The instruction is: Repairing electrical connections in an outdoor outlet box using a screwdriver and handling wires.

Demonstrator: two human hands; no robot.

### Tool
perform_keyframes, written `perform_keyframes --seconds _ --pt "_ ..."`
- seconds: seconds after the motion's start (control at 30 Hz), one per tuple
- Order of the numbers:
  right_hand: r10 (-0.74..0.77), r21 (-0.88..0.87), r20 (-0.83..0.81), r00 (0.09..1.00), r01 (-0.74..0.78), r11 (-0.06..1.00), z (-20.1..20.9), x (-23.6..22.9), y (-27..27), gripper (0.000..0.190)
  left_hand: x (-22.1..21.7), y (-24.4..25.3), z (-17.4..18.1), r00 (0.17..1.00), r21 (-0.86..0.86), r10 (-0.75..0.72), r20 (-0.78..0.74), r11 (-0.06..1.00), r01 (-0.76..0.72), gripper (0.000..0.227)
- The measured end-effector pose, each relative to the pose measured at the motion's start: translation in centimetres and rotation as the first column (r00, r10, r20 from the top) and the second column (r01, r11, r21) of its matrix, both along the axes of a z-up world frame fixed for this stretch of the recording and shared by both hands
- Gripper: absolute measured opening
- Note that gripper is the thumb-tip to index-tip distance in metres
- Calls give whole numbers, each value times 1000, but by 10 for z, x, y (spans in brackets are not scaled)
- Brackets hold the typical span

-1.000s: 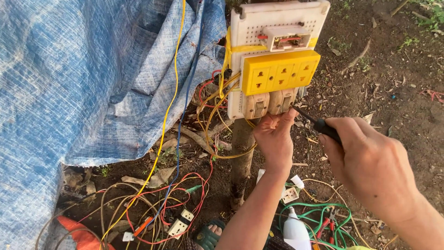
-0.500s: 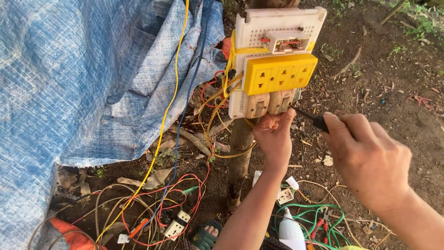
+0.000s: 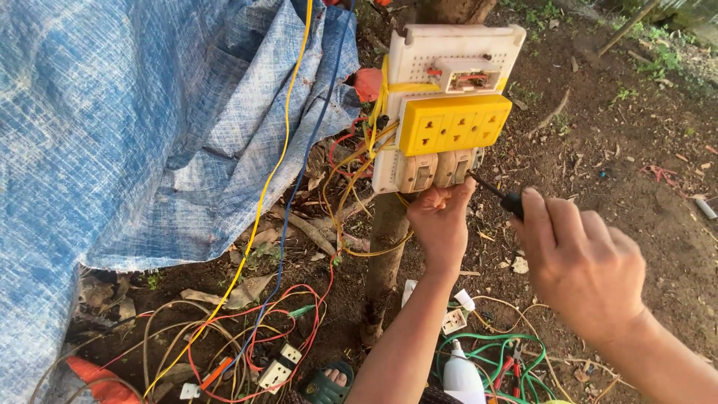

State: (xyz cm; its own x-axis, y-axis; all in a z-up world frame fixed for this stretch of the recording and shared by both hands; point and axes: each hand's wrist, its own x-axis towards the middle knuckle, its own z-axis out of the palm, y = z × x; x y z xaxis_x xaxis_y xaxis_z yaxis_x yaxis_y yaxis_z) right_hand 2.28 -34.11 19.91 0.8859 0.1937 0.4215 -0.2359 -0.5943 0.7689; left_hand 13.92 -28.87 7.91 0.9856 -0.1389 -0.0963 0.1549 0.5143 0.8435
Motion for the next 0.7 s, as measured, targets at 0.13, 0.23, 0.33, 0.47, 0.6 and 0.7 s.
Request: perform_keyframes --seconds 0.13,0.23,0.33,0.47,0.6,0.7 --pt "40 37 -66 997 -37 999 -9 -2 1 35 1 -3 -3 1000 -11 3 -21 1000 -3 22" --pt "119 42 -76 990 -116 992 -8 -2 4 14 0 -7 -9 999 -63 38 37 997 -35 20" --pt "155 -14 -29 988 -155 988 1 0 8 3 -2 -8 -8 994 -13 92 64 996 -92 21" --pt "73 -2 -6 997 -73 997 1 -2 7 9 -4 -4 0 995 -17 93 43 996 -92 15" --pt "20 14 -12 1000 -20 1000 -5 -4 7 11 -4 -4 0 988 100 107 114 988 -119 16" --pt "-72 -9 13 997 73 997 -10 -7 9 20 -5 -4 -1 991 52 98 91 993 -103 13"
